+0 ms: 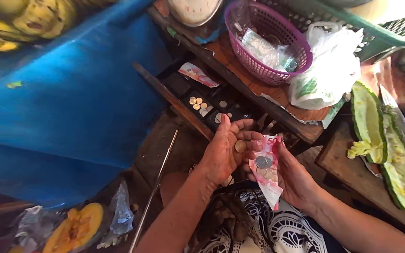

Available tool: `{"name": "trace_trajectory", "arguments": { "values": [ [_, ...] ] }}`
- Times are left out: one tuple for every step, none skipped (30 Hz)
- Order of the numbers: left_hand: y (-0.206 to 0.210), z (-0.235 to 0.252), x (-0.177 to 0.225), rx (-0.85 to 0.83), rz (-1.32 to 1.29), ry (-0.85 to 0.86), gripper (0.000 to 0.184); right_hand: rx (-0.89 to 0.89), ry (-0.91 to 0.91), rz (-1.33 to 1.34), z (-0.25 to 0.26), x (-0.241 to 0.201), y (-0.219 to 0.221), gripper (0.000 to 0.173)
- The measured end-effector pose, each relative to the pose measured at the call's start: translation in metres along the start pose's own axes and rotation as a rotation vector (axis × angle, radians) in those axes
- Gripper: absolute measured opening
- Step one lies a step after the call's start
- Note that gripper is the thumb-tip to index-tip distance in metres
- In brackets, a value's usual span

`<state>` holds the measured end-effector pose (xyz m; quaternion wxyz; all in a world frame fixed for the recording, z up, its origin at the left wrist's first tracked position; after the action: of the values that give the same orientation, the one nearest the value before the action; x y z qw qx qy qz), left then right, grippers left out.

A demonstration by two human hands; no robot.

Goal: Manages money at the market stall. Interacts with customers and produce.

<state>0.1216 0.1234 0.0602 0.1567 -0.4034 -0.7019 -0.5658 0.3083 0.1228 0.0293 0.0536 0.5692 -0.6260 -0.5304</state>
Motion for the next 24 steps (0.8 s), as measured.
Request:
{"name": "trace_trajectory", "arguments": {
  "values": [
    [0.001, -0.001, -0.001, 0.003, -0.021, 0.018, 0.083, 0.01, 0.003, 0.003, -0.001, 0.0, 0.001, 0.062],
    [0.003, -0.001, -0.003, -0.001, -0.038, 0.036, 0.079, 0.012, 0.004, 0.0, -0.002, 0.0, 0.002, 0.062],
    [0.005, -0.001, -0.006, 0.0, -0.049, 0.051, 0.076, 0.014, 0.003, -0.004, -0.002, 0.0, 0.002, 0.062],
    [0.007, -0.001, -0.008, -0.003, -0.05, 0.063, 0.071, 0.019, 0.0, -0.003, -0.002, 0.0, 0.003, 0.06],
    [0.009, -0.001, -0.01, 0.0, -0.035, 0.079, 0.065, 0.025, -0.005, 0.009, -0.003, 0.0, 0.003, 0.059],
    [0.011, -0.001, -0.013, 0.011, -0.011, 0.098, 0.054, 0.037, -0.01, 0.014, -0.003, 0.0, 0.003, 0.059],
    [0.014, -0.001, -0.015, 0.035, 0.006, 0.117, 0.044, 0.05, -0.017, 0.005, -0.003, 0.0, 0.004, 0.058],
    [0.017, -0.001, -0.016, 0.048, 0.03, 0.139, 0.045, 0.06, -0.021, -0.006, -0.003, -0.001, 0.005, 0.059],
    [0.019, -0.002, -0.018, 0.037, 0.095, 0.17, 0.05, 0.067, -0.024, -0.022, -0.003, -0.001, 0.005, 0.059],
    [0.021, -0.003, -0.02, 0.01, 0.188, 0.216, 0.052, 0.069, -0.028, -0.029, -0.003, -0.001, 0.006, 0.058],
    [0.023, -0.004, -0.022, -0.024, 0.304, 0.274, 0.05, 0.071, -0.031, -0.028, -0.004, -0.002, 0.007, 0.057],
    [0.025, -0.006, -0.024, -0.058, 0.428, 0.337, 0.047, 0.075, -0.032, -0.027, -0.005, -0.002, 0.008, 0.056],
    [0.027, -0.007, -0.026, -0.088, 0.542, 0.399, 0.046, 0.082, -0.031, -0.03, -0.005, -0.003, 0.008, 0.056],
    [0.029, -0.008, -0.027, -0.116, 0.647, 0.447, 0.045, 0.088, -0.026, -0.035, -0.006, -0.003, 0.008, 0.056],
    [0.031, -0.008, -0.029, -0.139, 0.762, 0.491, 0.047, 0.088, -0.023, -0.038, -0.006, -0.002, 0.008, 0.057],
    [0.033, -0.008, -0.032, -0.152, 0.894, 0.532, 0.049, 0.085, -0.022, -0.042, -0.007, -0.002, 0.008, 0.057],
    [0.035, -0.009, -0.034, -0.148, 1.028, 0.561, 0.052, 0.078, -0.019, -0.046, -0.007, -0.002, 0.008, 0.057],
    [0.038, -0.009, -0.037, -0.147, 1.138, 0.586, 0.053, 0.078, -0.016, -0.045, -0.007, -0.002, 0.009, 0.056],
    [0.04, -0.01, -0.04, -0.142, 1.207, 0.612, 0.053, 0.089, -0.012, -0.039, -0.008, -0.001, 0.009, 0.056],
    [0.043, -0.011, -0.042, -0.133, 1.26, 0.63, 0.053, 0.095, -0.01, -0.032, -0.008, 0.0, 0.009, 0.056],
    [0.045, -0.012, -0.044, -0.131, 1.306, 0.629, 0.054, 0.097, -0.01, -0.024, -0.008, 0.0, 0.008, 0.056],
    [0.047, -0.013, -0.046, -0.133, 1.344, 0.636, 0.055, 0.093, -0.011, -0.021, -0.008, 0.001, 0.006, 0.055],
    [0.048, -0.013, -0.049, -0.139, 1.386, 0.649, 0.056, 0.089, -0.012, -0.01, -0.008, 0.002, 0.004, 0.055],
    [0.048, -0.013, -0.052, -0.148, 1.432, 0.659, 0.057, 0.092, -0.008, 0.008, -0.009, 0.004, 0.003, 0.055]
  ]
}}
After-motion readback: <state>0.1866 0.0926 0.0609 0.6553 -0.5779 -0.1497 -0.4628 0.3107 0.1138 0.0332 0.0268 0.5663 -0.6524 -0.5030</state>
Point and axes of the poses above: each hand's wrist, its own z-axis towards the middle knuckle, its own y-axis out of the palm, x = y × z, the point moved 2 cm from there along z, towards the middle knuckle, and after that the axes turned 6 degrees about -z, right-handed, at the moved point
